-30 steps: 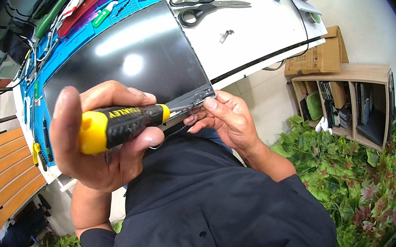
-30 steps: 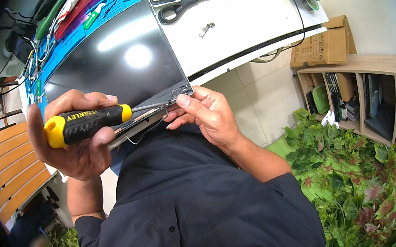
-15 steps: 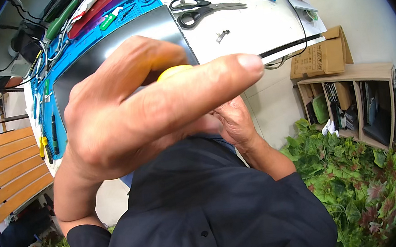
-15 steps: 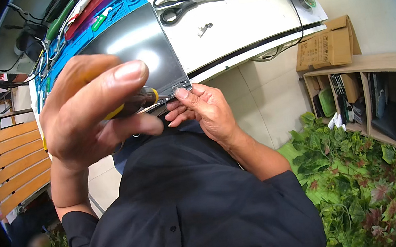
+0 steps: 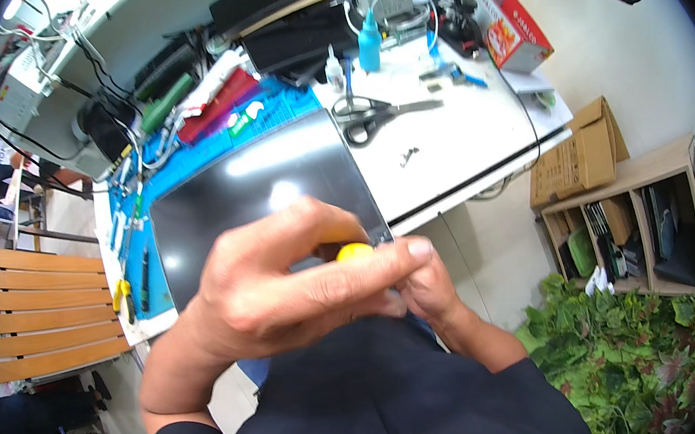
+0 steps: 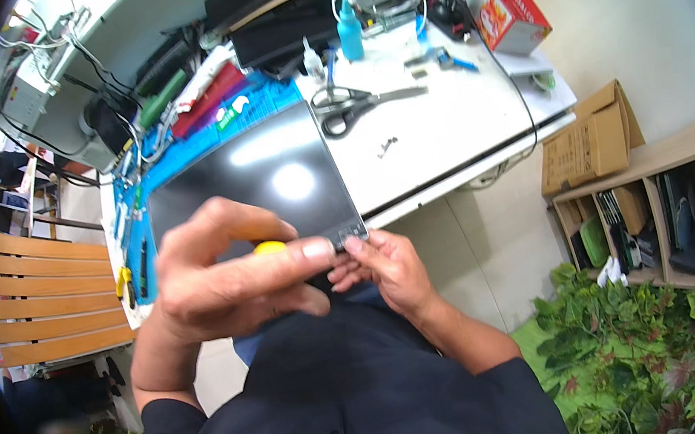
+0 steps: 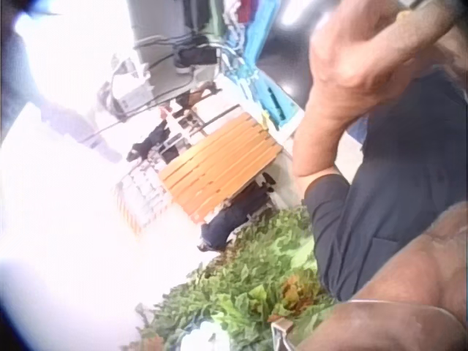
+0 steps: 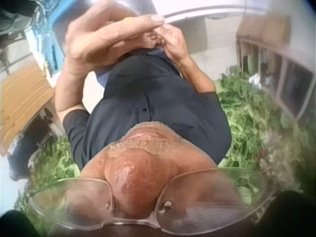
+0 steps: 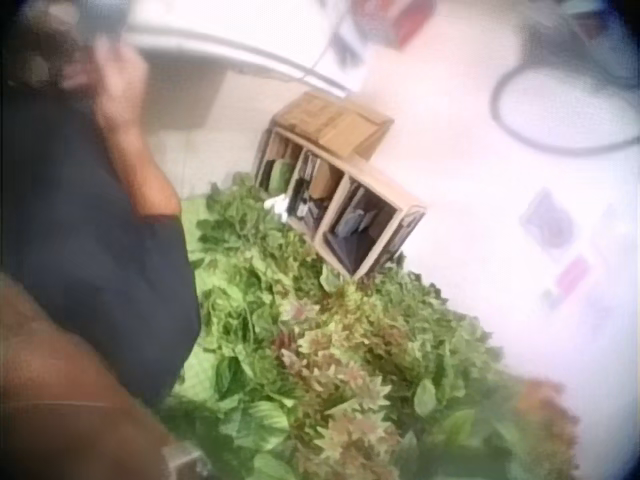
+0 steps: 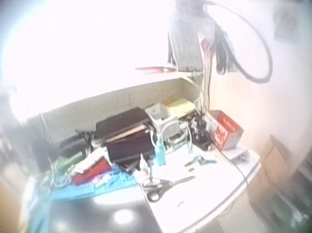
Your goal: The person uses a screwdriver and their hands to remove a laptop screen from its bezel, then lifts and places the screen aside on the workbench.
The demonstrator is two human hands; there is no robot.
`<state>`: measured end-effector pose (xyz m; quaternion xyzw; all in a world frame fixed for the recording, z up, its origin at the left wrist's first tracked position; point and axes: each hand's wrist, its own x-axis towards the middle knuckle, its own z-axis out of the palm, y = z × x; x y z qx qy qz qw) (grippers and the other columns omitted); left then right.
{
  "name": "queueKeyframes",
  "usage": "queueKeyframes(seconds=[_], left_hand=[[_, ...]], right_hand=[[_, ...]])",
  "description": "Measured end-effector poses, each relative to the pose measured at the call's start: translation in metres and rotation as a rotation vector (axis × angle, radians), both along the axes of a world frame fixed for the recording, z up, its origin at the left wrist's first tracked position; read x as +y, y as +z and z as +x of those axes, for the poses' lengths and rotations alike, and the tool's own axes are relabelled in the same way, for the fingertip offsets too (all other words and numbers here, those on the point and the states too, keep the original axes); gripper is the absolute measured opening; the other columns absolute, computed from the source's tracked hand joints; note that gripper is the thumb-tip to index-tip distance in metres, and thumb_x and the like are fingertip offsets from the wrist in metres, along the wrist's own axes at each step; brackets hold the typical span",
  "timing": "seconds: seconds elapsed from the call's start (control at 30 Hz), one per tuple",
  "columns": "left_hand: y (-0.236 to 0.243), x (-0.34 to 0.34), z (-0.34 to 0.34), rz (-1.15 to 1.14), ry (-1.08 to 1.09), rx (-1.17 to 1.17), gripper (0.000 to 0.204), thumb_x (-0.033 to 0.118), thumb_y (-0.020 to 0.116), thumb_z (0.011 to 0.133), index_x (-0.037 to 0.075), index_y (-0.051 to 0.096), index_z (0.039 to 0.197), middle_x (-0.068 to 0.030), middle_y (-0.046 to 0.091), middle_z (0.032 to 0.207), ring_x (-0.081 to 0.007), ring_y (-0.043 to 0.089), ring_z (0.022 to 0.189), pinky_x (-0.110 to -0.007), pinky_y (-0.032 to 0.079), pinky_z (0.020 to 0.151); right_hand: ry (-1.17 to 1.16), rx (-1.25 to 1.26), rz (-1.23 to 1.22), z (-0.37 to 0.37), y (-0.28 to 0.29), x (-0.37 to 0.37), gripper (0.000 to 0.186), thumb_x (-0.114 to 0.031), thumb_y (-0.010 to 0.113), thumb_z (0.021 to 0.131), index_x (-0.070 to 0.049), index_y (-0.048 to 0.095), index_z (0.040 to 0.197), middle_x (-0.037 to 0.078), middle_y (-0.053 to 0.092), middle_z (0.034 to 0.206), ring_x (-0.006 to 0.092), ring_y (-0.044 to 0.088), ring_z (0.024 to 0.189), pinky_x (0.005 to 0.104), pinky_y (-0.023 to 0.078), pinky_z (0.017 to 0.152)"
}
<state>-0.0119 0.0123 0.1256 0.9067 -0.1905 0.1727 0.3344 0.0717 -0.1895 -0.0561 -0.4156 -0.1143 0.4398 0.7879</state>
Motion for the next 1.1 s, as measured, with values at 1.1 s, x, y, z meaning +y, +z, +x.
queueKeyframes(seconds=[1.1], left_hand=[[-0.021, 0.012, 0.007, -0.247, -0.142, -0.094, 0.061, 0.004, 0.078, 0.084, 0.017, 0.067, 0.142, -0.0150, 0.067, 0.127, -0.0309, 0.071, 0.103, -0.038, 0.059, 0.081]], right_hand=[[-0.036, -0.079, 0.103, 0.000, -0.039, -0.003, 0.045, -0.024, 0.053, 0.111, -0.005, 0.044, 0.151, 0.012, 0.056, 0.145, 0.0284, 0.060, 0.132, 0.0411, 0.054, 0.107]])
